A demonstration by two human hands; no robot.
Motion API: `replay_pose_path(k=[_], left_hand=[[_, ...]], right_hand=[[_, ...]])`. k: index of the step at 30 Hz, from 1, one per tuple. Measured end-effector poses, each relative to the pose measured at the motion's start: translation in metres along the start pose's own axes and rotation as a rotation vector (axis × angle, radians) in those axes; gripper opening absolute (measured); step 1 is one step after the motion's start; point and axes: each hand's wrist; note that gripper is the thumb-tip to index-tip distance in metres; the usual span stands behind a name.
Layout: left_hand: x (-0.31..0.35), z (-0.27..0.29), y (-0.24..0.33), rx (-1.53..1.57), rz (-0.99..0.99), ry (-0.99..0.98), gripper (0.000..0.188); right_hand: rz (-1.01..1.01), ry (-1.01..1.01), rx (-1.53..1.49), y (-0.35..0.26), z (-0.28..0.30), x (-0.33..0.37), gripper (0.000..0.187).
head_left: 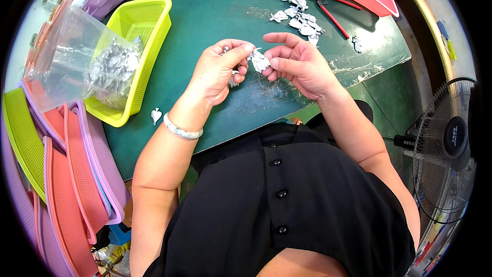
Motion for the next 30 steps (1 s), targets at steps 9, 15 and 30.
replay_pose_path(k=[9, 15, 30], left_hand=[[0.001, -0.001, 0.0, 0.018, -0.005, -0.008, 0.02], [0.0, 0.001, -0.001, 0.058, -0.009, -0.014, 0.02], [-0.004, 0.004, -0.004, 0.271, -0.016, -0.14, 0.02]], right_hand=[[0.013, 0.009, 0.007, 0.0, -0.002, 0.0, 0.045], [0.042, 0.029, 0.045, 0.0, -0.004, -0.001, 0.046], [0.693, 0.075, 1.142, 0.012, -0.023, -0.006, 0.052]])
Point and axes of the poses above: each hand's wrist, its own x-axis away from the middle knuckle, its own z-axis out of the back of the hand, y = z × x, and after that the axes turned 5 degrees about -y, right-handed
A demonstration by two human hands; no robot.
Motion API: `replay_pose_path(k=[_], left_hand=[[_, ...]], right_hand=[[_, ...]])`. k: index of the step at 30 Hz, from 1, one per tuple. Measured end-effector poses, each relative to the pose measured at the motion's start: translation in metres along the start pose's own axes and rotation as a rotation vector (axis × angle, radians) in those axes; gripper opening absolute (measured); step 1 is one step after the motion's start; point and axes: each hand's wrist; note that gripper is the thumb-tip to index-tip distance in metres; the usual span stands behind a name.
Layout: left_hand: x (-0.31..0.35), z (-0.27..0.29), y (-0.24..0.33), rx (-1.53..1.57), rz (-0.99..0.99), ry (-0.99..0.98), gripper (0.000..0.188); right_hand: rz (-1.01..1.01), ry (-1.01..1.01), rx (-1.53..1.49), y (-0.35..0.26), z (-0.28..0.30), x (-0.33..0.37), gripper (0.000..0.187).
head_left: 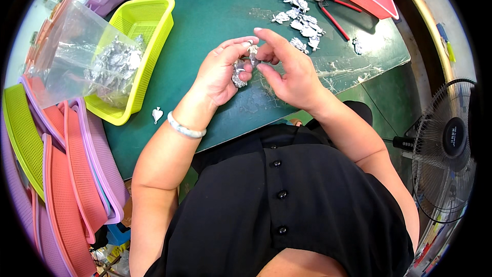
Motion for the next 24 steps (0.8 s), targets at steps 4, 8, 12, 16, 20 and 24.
replay_pose_path(k=[4, 8, 12, 16, 20, 24], left_hand=[[-0.003, 0.008, 0.002, 0.134, 0.005, -0.034, 0.023], [-0.002, 0.01, 0.004, 0.216, 0.006, -0.059, 0.026], [-0.001, 0.008, 0.004, 0.253, 0.002, -0.098, 0.025], [-0.001, 0.007, 0.005, 0.266, 0.035, -0.12, 0.025], [0.002, 0.002, 0.01, 0.118, -0.011, -0.107, 0.024], [0.013, -0.009, 0.028, -0.043, -0.097, 0.034, 0.017]], right_hand=[[-0.06, 0.023, -0.171, 0.0, 0.004, 0.0, 0.048], [-0.097, 0.111, 0.033, 0.018, 0.022, 0.0, 0.043], [-0.187, 0.106, 0.52, 0.059, 0.049, 0.001, 0.043], [-0.293, -0.121, 0.664, 0.089, 0.051, 0.005, 0.049], [-0.23, -0.22, 0.551, 0.08, 0.045, 0.008, 0.053], [-0.127, -0.367, 0.431, 0.067, 0.039, 0.001, 0.055]])
Point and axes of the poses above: each hand's wrist, its own x-axis away from the middle knuckle, its own z-axis out of the back of the hand, y = z × x, and after that the axes turned 5 degrees about -y, right-handed
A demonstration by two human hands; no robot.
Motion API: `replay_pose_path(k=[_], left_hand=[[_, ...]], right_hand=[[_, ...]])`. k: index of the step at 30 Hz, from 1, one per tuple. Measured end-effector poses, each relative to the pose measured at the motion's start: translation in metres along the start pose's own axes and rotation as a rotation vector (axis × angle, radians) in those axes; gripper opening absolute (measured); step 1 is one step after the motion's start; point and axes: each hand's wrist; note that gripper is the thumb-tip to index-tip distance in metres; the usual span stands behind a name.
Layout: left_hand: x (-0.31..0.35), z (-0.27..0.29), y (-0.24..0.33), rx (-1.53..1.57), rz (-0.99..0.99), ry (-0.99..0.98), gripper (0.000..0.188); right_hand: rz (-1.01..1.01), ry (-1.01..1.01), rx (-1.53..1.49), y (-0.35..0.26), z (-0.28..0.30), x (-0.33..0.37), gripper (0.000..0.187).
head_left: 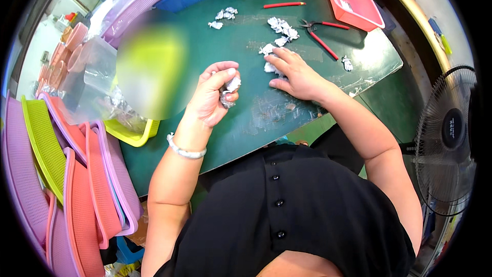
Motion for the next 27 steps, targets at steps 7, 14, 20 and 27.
replay_pose_path(k=[7, 14, 20, 27], left_hand=[[0.054, -0.031, 0.084, -0.375, -0.446, 0.087, 0.011], [0.106, -0.057, 0.175, -0.757, -1.006, 0.395, 0.013], [0.105, 0.008, 0.222, -1.288, -0.528, 0.758, 0.013], [0.1, 0.034, 0.215, -1.613, -0.294, 0.746, 0.019]], right_hand=[[-0.12, 0.064, 0.195, 0.062, 0.017, -0.059, 0.06], [-0.124, -0.083, 0.099, 0.07, 0.011, -0.069, 0.056], [0.094, -0.085, -0.027, 0.046, 0.006, -0.047, 0.046], [0.207, -0.169, -0.046, 0.028, 0.021, -0.015, 0.064]])
Point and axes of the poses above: each hand's wrist, its own x-axis away from the middle knuckle, its own z-axis out of the back of the hand, y = z × x, and after that the axes turned 5 degrees about -y, right-handed
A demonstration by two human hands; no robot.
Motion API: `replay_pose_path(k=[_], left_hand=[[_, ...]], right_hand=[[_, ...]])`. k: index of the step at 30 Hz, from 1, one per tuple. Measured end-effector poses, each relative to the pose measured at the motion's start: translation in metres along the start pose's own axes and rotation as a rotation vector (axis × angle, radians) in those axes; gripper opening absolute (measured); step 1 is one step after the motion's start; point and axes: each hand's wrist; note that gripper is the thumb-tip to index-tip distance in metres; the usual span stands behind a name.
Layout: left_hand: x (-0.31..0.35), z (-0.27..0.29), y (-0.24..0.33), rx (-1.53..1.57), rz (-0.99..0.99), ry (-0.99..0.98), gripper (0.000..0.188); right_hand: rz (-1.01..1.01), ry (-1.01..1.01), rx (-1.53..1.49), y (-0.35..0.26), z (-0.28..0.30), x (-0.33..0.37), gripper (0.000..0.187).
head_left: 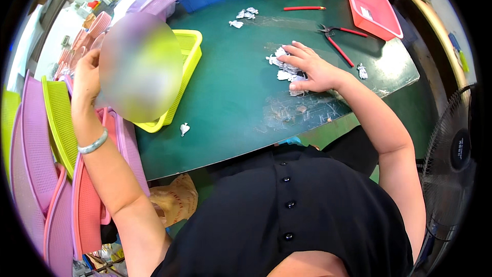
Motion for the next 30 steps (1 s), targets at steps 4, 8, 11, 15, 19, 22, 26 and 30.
replay_pose_path(k=[4, 8, 11, 15, 19, 22, 26, 30], left_hand=[[0.001, -0.002, 0.014, 0.021, -0.118, 0.07, 0.023], [0.019, -0.022, 0.05, -0.037, -0.224, 0.11, 0.021], [0.025, -0.048, 0.052, 0.016, -0.461, 0.176, 0.018], [0.041, -0.112, 0.071, -0.084, -0.616, -0.018, 0.015], [0.045, -0.188, 0.059, 0.095, -0.402, -0.41, 0.027], [0.042, -0.229, 0.056, 0.059, -0.505, -0.481, 0.032], [0.04, -0.247, 0.053, 0.067, -0.488, -0.515, 0.024], [0.037, -0.247, 0.051, 0.316, -0.226, -0.627, 0.016]], right_hand=[[0.007, 0.041, 0.118, -0.007, -0.009, 0.002, 0.067], [0.047, 0.072, 0.126, -0.019, -0.018, -0.006, 0.063], [0.105, 0.065, 0.047, -0.032, -0.024, -0.016, 0.063], [0.129, 0.019, -0.116, -0.042, -0.024, -0.025, 0.068], [0.104, -0.034, -0.283, -0.046, -0.012, -0.029, 0.07], [0.108, 0.0, -0.327, -0.041, -0.011, -0.026, 0.072], [0.082, 0.044, -0.32, -0.038, -0.012, -0.022, 0.066], [0.011, 0.126, -0.406, -0.037, -0.008, -0.025, 0.052]])
Point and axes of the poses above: each hand's wrist, its own x-axis away from the middle knuckle, its own z-axis out of the back of the hand, y = z × x, and after that the axes turned 5 degrees about -y, right-handed
